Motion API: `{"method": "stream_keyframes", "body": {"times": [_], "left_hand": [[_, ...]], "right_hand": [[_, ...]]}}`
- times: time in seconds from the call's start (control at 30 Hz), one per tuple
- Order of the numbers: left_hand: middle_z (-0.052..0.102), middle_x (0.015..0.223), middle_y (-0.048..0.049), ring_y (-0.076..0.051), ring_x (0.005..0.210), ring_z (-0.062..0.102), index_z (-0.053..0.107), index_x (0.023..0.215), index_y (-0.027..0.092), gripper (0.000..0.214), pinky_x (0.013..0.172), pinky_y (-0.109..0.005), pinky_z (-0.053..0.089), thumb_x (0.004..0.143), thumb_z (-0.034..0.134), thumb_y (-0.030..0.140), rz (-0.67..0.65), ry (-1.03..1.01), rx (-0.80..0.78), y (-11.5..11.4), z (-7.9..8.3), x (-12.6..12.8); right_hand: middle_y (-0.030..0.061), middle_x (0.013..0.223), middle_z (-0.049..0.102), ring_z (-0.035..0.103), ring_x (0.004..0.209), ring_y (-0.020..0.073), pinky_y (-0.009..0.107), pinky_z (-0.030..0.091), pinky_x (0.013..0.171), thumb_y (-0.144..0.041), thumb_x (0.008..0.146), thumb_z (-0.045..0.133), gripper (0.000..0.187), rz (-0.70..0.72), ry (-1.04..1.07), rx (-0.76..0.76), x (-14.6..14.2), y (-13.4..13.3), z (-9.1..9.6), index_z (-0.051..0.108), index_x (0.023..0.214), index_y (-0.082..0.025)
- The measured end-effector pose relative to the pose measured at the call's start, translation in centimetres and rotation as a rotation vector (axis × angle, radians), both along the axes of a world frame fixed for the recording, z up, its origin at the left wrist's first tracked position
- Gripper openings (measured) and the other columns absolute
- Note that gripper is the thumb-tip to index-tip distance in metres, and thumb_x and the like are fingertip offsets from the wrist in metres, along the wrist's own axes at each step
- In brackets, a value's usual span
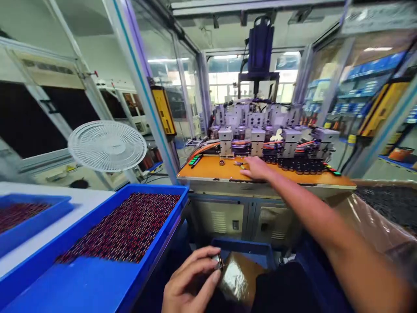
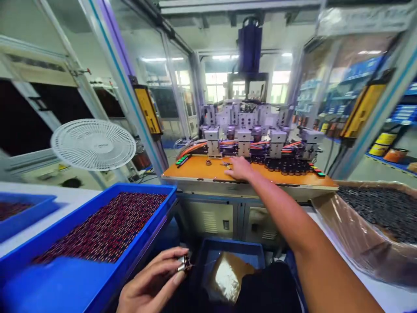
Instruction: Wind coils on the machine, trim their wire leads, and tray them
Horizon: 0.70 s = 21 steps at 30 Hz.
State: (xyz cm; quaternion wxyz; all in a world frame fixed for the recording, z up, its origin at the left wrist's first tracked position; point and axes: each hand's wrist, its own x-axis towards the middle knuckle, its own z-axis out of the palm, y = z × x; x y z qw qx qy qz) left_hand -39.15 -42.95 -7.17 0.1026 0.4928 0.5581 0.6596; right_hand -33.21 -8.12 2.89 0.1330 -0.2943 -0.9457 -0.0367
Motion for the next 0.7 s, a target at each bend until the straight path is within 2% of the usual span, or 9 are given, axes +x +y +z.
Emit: {"method": "stream_keyframes", "body": {"times": [0.1,0.2,0.3,0.4,0.47,0.57,0.63,0.7], "left_hand": [[0.077,0.101,-0.011,-0.024,0.094,0.074,0.078,0.086,0.021,0.009,0.075,-0.029,0.062,0.08,0.072,0.017,0.048,-0.057,-0.032,-0.9,0.7,-0.3],[0.077,0.102,-0.0098,-0.022,0.096,0.073,0.077,0.086,0.022,0.01,0.078,-0.027,0.061,0.08,0.072,0.015,0.092,-0.119,-0.019,-1.4,0.7,-0.4],[0.076,0.103,-0.009,-0.021,0.097,0.072,0.077,0.087,0.023,0.013,0.08,-0.027,0.06,0.08,0.073,0.014,0.08,-0.168,-0.017,-1.4,0.3,-0.2],[0.075,0.106,-0.0083,-0.021,0.099,0.071,0.077,0.09,0.025,0.016,0.081,-0.028,0.059,0.081,0.072,0.013,0.035,-0.21,-0.023,-1.4,0.0,0.1],[0.075,0.107,-0.0083,-0.021,0.098,0.071,0.077,0.09,0.025,0.016,0.079,-0.028,0.059,0.081,0.072,0.013,0.006,-0.236,-0.02,-1.4,-0.1,0.5],[0.075,0.107,-0.0091,-0.021,0.096,0.071,0.077,0.091,0.024,0.016,0.077,-0.028,0.06,0.082,0.071,0.013,-0.028,-0.267,-0.016,-1.3,-0.2,0.9],[0.075,0.107,-0.0088,-0.02,0.096,0.071,0.077,0.092,0.024,0.017,0.078,-0.028,0.059,0.082,0.071,0.012,-0.049,-0.282,-0.016,-1.3,-0.3,1.0],[0.075,0.107,-0.0077,-0.019,0.095,0.071,0.077,0.092,0.025,0.019,0.078,-0.026,0.059,0.082,0.071,0.011,-0.072,-0.293,-0.015,-1.1,-0.3,1.2]], "right_hand": [[0.0096,0.122,0.059,0.058,0.112,0.0251,0.048,0.048,0.097,-0.044,0.096,0.059,0.036,-0.047,-0.083,0.018,-0.5,1.1,-1.2,0.06,0.118,-0.015],[0.0115,0.114,0.061,0.059,0.106,0.0246,0.045,0.048,0.094,-0.049,0.097,0.054,0.039,-0.04,-0.126,0.046,0.2,1.4,-1.8,0.062,0.11,-0.012],[0.017,0.105,0.061,0.059,0.098,0.0271,0.039,0.048,0.088,-0.051,0.093,0.054,0.044,0.022,-0.141,0.061,2.3,0.9,-2.0,0.064,0.105,-0.009],[0.0191,0.106,0.059,0.057,0.101,0.033,0.042,0.047,0.089,-0.037,0.084,0.063,0.044,0.078,-0.109,0.086,5.5,-1.0,-2.5,0.061,0.117,-0.008],[0.0196,0.111,0.057,0.057,0.104,0.0331,0.043,0.048,0.091,-0.025,0.081,0.06,0.052,0.102,-0.07,0.098,8.1,-3.4,-3.8,0.053,0.129,-0.006],[0.0151,0.112,0.057,0.062,0.099,0.0245,0.034,0.054,0.086,-0.02,0.084,0.051,0.057,0.187,0.041,0.046,12.3,-9.1,-7.9,0.04,0.139,-0.01],[0.0134,0.112,0.061,0.065,0.1,0.0243,0.033,0.058,0.081,-0.018,0.085,0.049,0.048,0.316,0.284,-0.12,14.9,-13.5,-11.5,0.045,0.133,-0.016],[0.0125,0.113,0.065,0.067,0.103,0.0254,0.032,0.06,0.08,-0.019,0.086,0.053,0.049,0.337,0.379,-0.27,16.9,-17.9,-14.7,0.045,0.134,-0.02]]}}
